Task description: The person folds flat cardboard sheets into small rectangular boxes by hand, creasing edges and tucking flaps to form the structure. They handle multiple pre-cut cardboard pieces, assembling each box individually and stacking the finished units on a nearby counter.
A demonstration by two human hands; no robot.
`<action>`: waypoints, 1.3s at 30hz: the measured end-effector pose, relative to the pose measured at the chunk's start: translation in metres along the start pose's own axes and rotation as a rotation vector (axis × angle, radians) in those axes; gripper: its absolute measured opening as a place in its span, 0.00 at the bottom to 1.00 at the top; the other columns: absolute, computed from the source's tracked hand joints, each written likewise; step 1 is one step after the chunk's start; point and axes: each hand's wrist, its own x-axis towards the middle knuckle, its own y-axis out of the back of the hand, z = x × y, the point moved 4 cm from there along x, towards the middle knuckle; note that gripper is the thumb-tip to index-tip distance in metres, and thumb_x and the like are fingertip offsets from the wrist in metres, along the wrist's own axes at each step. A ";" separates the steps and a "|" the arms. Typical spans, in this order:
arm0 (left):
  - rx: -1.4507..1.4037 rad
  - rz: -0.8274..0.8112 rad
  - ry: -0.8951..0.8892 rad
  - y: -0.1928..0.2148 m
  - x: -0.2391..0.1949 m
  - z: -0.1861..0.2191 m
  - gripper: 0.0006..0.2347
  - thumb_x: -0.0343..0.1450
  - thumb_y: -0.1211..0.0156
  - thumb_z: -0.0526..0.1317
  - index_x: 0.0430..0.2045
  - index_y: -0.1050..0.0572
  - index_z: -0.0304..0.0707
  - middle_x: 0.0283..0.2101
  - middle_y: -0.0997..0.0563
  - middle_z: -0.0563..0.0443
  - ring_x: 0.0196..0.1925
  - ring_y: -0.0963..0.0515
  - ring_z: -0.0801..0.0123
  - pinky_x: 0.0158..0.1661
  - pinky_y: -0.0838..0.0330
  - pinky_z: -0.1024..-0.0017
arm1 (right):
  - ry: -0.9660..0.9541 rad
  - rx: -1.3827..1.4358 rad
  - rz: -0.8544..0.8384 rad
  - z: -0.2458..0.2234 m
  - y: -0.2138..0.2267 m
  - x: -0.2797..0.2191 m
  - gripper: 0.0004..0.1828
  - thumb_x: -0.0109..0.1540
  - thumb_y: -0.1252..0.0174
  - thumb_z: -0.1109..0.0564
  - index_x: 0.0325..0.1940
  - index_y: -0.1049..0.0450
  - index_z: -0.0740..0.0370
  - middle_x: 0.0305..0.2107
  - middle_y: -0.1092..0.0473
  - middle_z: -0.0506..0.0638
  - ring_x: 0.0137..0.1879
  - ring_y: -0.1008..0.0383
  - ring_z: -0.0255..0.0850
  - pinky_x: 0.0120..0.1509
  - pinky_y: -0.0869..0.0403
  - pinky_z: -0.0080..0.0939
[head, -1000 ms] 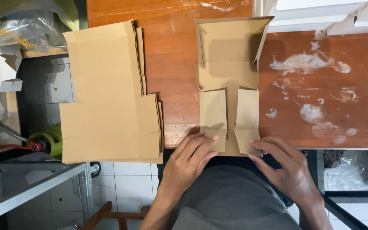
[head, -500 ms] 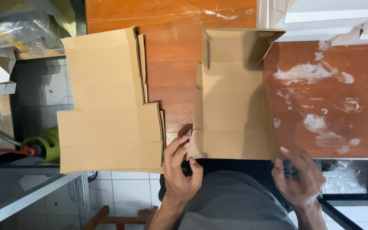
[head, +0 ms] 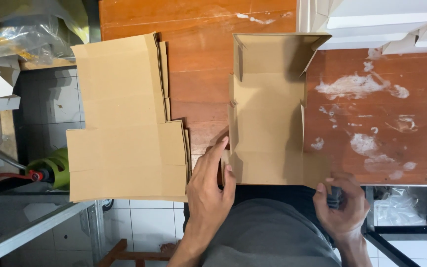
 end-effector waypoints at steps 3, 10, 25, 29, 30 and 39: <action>-0.206 -0.077 0.075 -0.003 0.003 -0.001 0.19 0.59 0.61 0.26 0.45 0.39 0.32 0.47 0.30 0.45 0.50 0.29 0.63 0.48 0.35 0.71 | -0.234 0.199 -0.011 -0.002 -0.003 0.008 0.17 0.56 0.57 0.65 0.48 0.49 0.68 0.43 0.46 0.62 0.48 0.38 0.47 0.42 0.30 0.37; -0.308 -0.157 0.058 -0.007 0.009 0.006 0.19 0.59 0.63 0.27 0.46 0.42 0.29 0.53 0.37 0.41 0.58 0.38 0.58 0.55 0.44 0.67 | -0.419 0.355 0.152 0.002 -0.009 0.017 0.23 0.57 0.54 0.62 0.53 0.53 0.63 0.42 0.43 0.59 0.53 0.39 0.48 0.61 0.39 0.44; -0.249 -0.075 0.102 -0.010 0.039 0.007 0.19 0.65 0.58 0.41 0.48 0.42 0.31 0.50 0.40 0.32 0.51 0.38 0.36 0.43 0.43 0.41 | -0.414 0.355 0.052 0.005 -0.020 0.058 0.14 0.55 0.47 0.60 0.40 0.37 0.73 0.23 0.37 0.59 0.32 0.32 0.48 0.34 0.30 0.48; -0.183 -0.029 0.178 -0.010 0.052 0.010 0.17 0.66 0.59 0.41 0.48 0.41 0.31 0.47 0.41 0.33 0.50 0.39 0.35 0.43 0.44 0.41 | -0.461 0.328 0.077 0.003 -0.023 0.078 0.10 0.59 0.47 0.60 0.37 0.37 0.70 0.16 0.42 0.51 0.23 0.41 0.35 0.28 0.36 0.35; -0.218 -0.035 0.205 -0.008 0.057 0.013 0.18 0.66 0.58 0.40 0.48 0.41 0.30 0.47 0.41 0.31 0.51 0.40 0.34 0.44 0.46 0.41 | -0.476 0.309 0.092 0.003 -0.024 0.082 0.09 0.59 0.46 0.59 0.36 0.37 0.68 0.14 0.43 0.49 0.21 0.43 0.33 0.26 0.39 0.32; -0.330 -0.210 0.383 -0.015 0.068 0.005 0.24 0.63 0.55 0.42 0.55 0.49 0.42 0.47 0.36 0.31 0.45 0.33 0.44 0.43 0.42 0.55 | -0.590 0.338 0.034 0.014 -0.032 0.086 0.09 0.58 0.44 0.57 0.29 0.36 0.64 0.14 0.41 0.49 0.20 0.40 0.33 0.28 0.37 0.29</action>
